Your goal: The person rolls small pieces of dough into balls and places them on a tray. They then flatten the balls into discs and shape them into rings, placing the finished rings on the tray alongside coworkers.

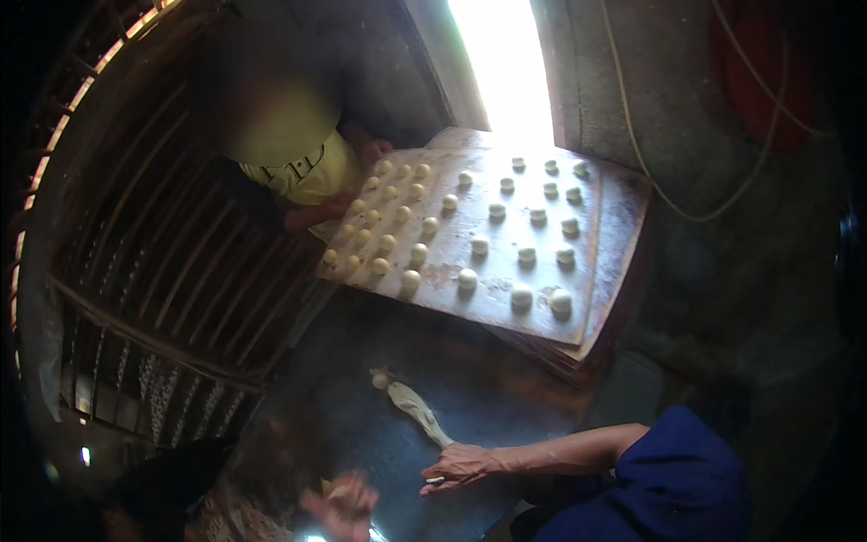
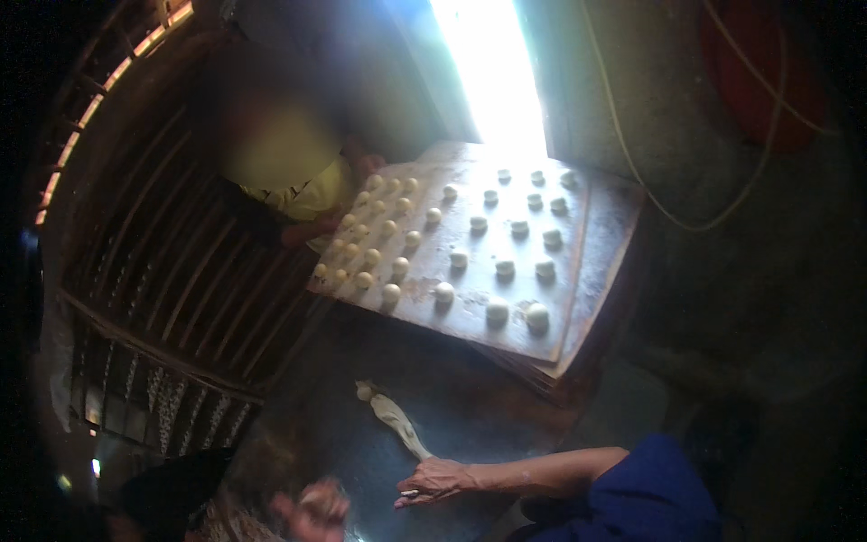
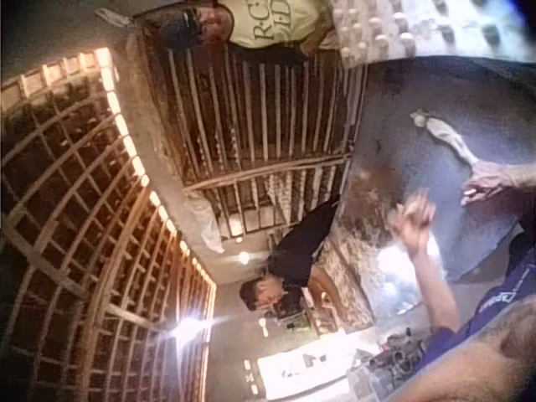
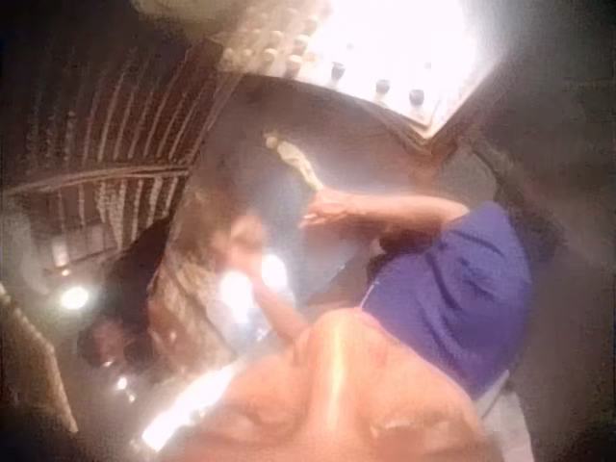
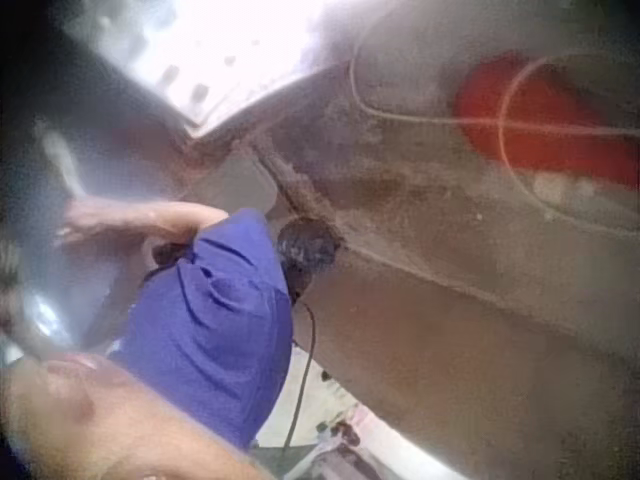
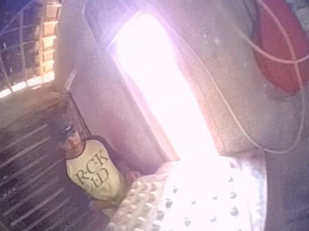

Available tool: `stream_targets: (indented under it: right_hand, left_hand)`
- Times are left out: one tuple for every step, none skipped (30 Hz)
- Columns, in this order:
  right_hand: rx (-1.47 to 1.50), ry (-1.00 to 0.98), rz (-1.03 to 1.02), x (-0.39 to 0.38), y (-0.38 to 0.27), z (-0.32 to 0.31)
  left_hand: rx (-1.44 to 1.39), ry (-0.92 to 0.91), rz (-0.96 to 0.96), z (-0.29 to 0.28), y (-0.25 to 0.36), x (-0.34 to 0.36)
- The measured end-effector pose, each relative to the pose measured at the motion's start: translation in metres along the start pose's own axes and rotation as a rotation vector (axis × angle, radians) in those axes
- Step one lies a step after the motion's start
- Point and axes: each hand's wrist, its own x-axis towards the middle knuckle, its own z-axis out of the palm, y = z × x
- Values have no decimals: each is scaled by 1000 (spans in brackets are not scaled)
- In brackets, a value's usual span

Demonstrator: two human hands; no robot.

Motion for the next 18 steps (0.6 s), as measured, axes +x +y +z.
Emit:
stream_targets:
  right_hand:
    - [3, 40, -58, -5, -12, 4]
    - [-40, 48, -22, -11, -26, 8]
    - [-48, 86, 15, -19, -42, 12]
    - [-18, 162, 6, -30, -62, 15]
    - [28, 310, -10, -43, -83, 19]
    - [52, 282, 217, -58, -107, 24]
    - [193, 312, 234, -73, -131, 30]
    - [325, 347, 273, -86, -153, 36]
    - [456, 370, 342, -95, -170, 41]
    - [511, 258, 373, -101, -181, 43]
    - [433, 519, 206, -101, -185, 42]
    - [321, 637, 14, -97, -182, 38]
    - [232, 825, 56, -90, -171, 30]
    - [576, 942, 157, -83, -154, 21]
    - [975, 1082, 127, -75, -136, 9]
    - [753, 1039, 252, -71, -117, -3]
    - [481, 1023, 338, -72, -98, -11]
    - [41, 777, 387, -81, -81, -11]
  left_hand:
    - [23, -59, -47, 0, -5, 2]
    - [67, -101, -75, 2, -11, 6]
    - [116, -124, -73, 4, -21, 10]
    - [127, -154, 1, 8, -32, 15]
    - [241, -102, 60, 11, -45, 21]
    - [304, -69, 167, 16, -56, 27]
    - [395, -103, 261, 20, -66, 32]
    - [354, 21, 337, 23, -74, 36]
    - [376, 79, 323, 26, -78, 38]
    - [396, 97, 418, 28, -80, 37]
    - [472, 112, 409, 29, -79, 35]
    - [164, 55, 377, 30, -76, 29]
    - [-116, -42, 365, 31, -74, 21]
    - [-170, -24, 358, 33, -73, 8]
    - [-181, -134, 474, 34, -74, -9]
    - [-34, -42, 550, 37, -79, -29]
    - [233, 102, 642, 39, -88, -49]
    - [773, 225, 770, 40, -102, -70]
